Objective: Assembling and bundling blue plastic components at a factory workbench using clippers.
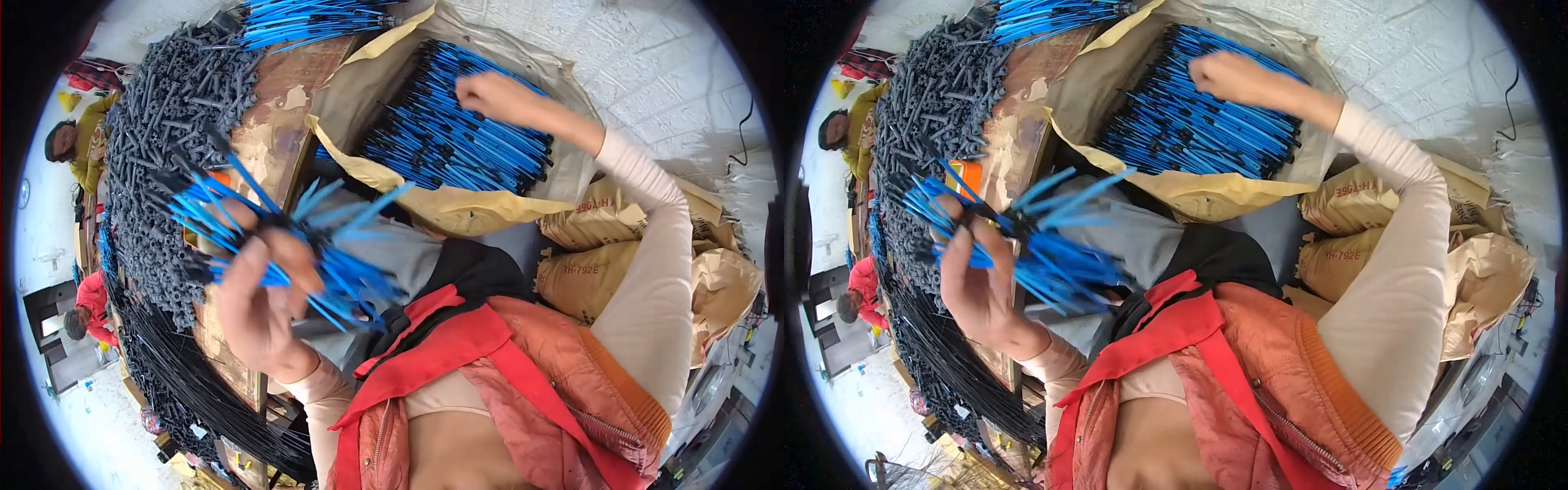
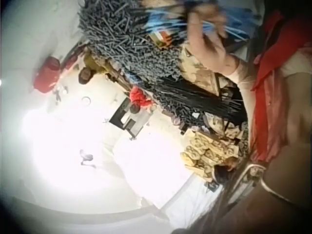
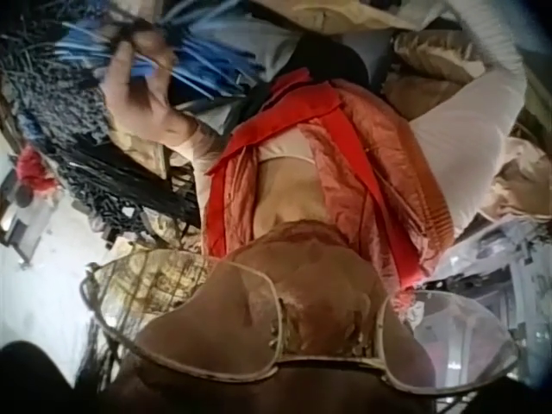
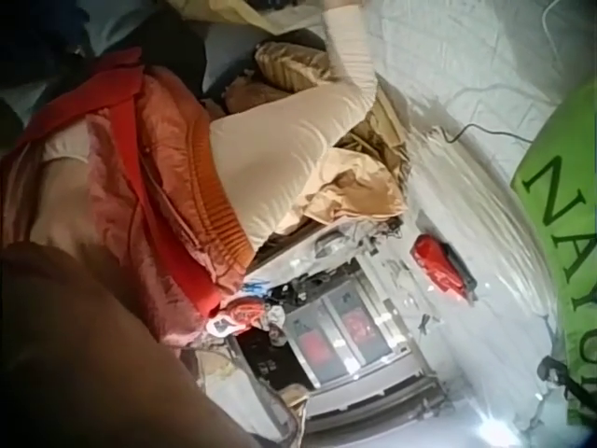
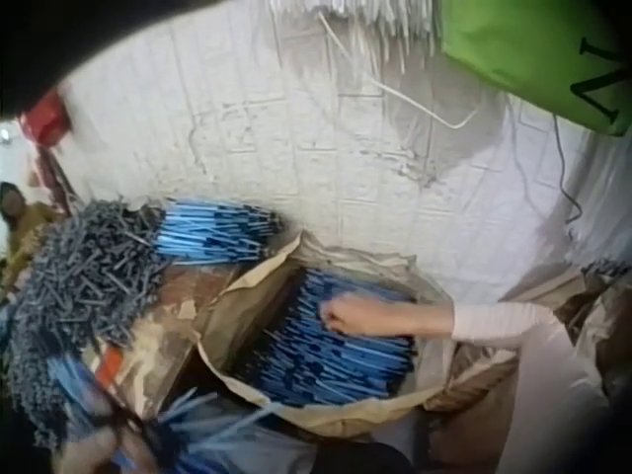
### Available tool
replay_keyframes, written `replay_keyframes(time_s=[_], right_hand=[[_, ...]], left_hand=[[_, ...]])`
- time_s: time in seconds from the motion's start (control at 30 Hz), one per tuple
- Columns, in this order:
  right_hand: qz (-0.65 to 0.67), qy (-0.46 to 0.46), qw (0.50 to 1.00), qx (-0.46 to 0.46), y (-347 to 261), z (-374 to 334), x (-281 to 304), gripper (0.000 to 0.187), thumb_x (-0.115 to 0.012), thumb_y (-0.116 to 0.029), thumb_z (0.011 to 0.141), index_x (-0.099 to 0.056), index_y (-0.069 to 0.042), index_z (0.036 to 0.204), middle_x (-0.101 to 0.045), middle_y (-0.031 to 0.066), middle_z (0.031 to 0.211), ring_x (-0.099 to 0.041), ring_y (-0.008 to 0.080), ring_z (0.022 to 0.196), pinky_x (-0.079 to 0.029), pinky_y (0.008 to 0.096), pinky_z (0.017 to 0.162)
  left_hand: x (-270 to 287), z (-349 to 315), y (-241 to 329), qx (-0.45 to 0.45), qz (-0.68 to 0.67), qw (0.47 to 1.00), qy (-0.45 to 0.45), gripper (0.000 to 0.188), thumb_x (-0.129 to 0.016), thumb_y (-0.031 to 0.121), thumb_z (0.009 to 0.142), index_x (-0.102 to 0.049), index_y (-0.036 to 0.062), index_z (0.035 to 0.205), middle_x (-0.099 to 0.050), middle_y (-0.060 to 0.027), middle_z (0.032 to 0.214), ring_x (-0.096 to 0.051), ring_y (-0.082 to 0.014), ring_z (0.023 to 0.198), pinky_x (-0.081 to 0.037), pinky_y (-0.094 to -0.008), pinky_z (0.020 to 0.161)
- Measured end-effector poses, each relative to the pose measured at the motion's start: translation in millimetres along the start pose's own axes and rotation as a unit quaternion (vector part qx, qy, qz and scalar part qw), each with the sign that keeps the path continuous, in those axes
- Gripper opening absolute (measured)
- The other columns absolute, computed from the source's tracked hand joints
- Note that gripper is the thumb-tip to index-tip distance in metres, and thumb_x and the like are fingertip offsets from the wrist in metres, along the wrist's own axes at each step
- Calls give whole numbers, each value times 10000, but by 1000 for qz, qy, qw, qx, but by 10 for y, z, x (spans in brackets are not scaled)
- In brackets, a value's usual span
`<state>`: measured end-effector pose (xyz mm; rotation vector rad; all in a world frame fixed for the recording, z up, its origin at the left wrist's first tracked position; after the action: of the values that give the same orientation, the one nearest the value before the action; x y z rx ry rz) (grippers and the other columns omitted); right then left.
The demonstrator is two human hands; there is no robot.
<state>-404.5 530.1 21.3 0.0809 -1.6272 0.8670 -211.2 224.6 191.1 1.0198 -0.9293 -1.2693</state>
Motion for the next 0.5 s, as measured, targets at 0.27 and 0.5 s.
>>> replay_keyframes(time_s=[0.27, 0.5], right_hand=[[-3, -1, 999, -34, 337, -205, -358, 267, -714, -126, 767, -585, 21, 949, -649, 186, 848, -634, 363, 838, -491, 450, 724], [148, 82, 983, -76, 602, -215, 165, 203, -705, -149, 838, -667, 3, 967, -690, 55, 824, -631, 130, 733, -494, 291, 672]], left_hand=[[-500, 270, -644, 307, -202, 921, -129, 363, -556, 67, 907, -505, -56, 1245, -686, -180, 869, -680, -219, 705, -481, -284, 559], [-325, 367, -886, 277, -200, 940, -22, 235, -621, 58, 895, -574, 21, 1122, -700, -170, 916, -706, -238, 807, -523, -275, 613]])
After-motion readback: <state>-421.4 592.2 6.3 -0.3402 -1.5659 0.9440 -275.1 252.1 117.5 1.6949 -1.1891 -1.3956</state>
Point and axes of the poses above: each hand's wrist, its own z-axis towards the middle knuckle, its own x-axis out of the back of the hand, y = z × x, the point moved 4 cm from there along z, towards the middle knuckle
